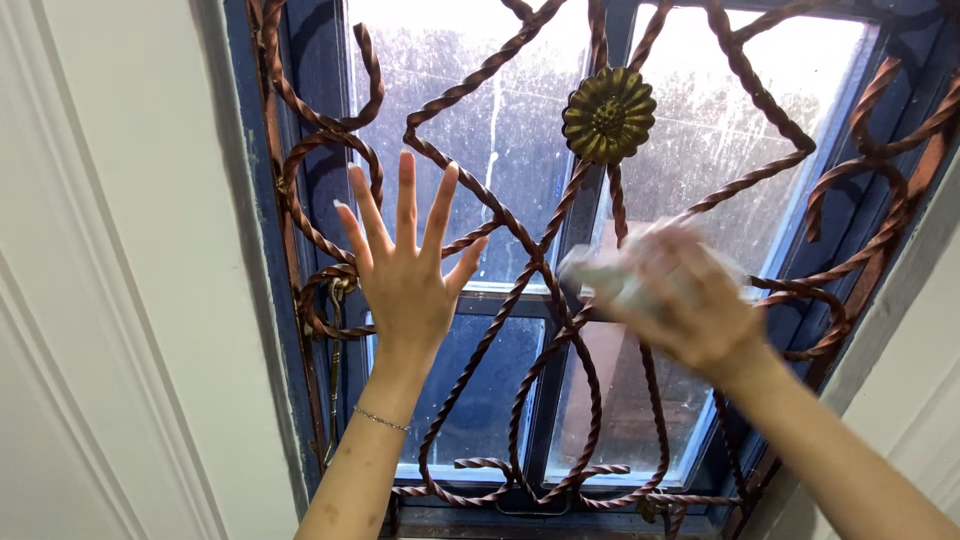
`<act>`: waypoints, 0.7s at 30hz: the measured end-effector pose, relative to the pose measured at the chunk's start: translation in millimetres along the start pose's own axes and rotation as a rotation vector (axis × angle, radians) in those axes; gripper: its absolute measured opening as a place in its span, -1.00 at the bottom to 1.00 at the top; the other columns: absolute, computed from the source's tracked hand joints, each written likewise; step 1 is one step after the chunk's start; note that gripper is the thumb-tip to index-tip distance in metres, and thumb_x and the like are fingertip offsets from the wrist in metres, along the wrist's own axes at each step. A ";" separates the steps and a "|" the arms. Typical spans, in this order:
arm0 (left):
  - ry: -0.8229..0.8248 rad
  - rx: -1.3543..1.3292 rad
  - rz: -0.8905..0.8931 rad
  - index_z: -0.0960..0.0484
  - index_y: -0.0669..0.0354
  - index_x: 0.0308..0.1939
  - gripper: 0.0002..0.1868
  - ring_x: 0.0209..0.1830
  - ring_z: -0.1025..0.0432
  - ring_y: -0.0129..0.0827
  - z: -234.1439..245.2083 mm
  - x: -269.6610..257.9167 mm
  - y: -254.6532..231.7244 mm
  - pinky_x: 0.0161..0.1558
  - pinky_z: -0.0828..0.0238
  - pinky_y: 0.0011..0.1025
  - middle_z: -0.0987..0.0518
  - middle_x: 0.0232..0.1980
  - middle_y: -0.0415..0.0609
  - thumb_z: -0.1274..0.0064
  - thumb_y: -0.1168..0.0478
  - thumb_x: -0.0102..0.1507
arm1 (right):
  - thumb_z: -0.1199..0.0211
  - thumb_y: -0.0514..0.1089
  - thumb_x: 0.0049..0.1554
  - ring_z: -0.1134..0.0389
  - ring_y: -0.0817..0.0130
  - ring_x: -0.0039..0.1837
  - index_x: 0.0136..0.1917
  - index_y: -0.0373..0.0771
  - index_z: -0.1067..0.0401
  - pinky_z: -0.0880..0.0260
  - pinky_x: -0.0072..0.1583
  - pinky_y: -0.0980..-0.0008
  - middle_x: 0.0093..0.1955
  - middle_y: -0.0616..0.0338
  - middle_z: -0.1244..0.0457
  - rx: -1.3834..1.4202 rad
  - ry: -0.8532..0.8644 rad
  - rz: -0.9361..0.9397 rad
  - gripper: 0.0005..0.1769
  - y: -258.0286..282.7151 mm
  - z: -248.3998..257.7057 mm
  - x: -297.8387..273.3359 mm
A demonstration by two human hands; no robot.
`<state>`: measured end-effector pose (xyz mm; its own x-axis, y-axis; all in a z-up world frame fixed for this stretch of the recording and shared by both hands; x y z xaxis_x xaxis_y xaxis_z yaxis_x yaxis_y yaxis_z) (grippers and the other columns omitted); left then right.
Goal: Cleaning a window featuring a decorative metal grate using a cloth.
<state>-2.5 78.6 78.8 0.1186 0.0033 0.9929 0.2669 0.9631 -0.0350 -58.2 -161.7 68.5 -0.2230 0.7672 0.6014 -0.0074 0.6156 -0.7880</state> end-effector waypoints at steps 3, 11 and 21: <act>0.003 0.001 0.022 0.05 -0.47 0.62 -0.18 0.69 0.37 0.08 3.0 4.5 1.2 0.59 0.45 0.35 0.16 0.70 -0.24 0.19 -0.47 0.36 | -0.32 -0.14 0.34 -0.27 0.01 0.46 0.52 0.27 -0.31 -0.52 0.26 0.23 0.43 0.01 -0.23 -0.161 0.014 -0.141 -0.44 -44.2 -0.4 -8.4; 0.076 0.008 0.061 0.05 -0.46 0.59 -0.14 0.67 0.37 0.03 7.2 13.6 -0.3 0.57 0.48 0.31 0.16 0.68 -0.21 0.28 -0.54 0.30 | 0.01 -0.04 0.44 -0.44 0.25 0.03 0.34 0.08 -0.38 -0.54 -0.01 0.40 0.03 0.15 -0.30 0.149 0.525 -0.032 -0.74 22.8 -27.0 40.7; 0.066 0.006 0.040 -0.01 -0.40 0.63 -0.16 0.70 0.34 0.07 11.0 15.3 -3.4 0.61 0.44 0.25 0.11 0.71 -0.18 0.19 -0.48 0.36 | -0.22 -0.28 0.30 -0.19 -0.06 0.52 0.27 -0.19 -0.39 -0.31 0.52 -0.03 0.37 -0.15 -0.29 0.180 0.075 0.076 -0.74 -11.8 -35.8 -41.0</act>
<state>-12.1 78.3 95.4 0.1916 0.0247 0.9812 0.2549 0.9641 -0.0741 -14.1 -193.9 57.8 -0.1562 0.8254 0.5426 -0.1687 0.5190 -0.8380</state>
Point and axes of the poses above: each hand's wrist, its own x-axis towards the middle knuckle, its own z-axis out of the back of the hand, y = z × x, the point moved 8 cm from there along x, towards the middle knuckle
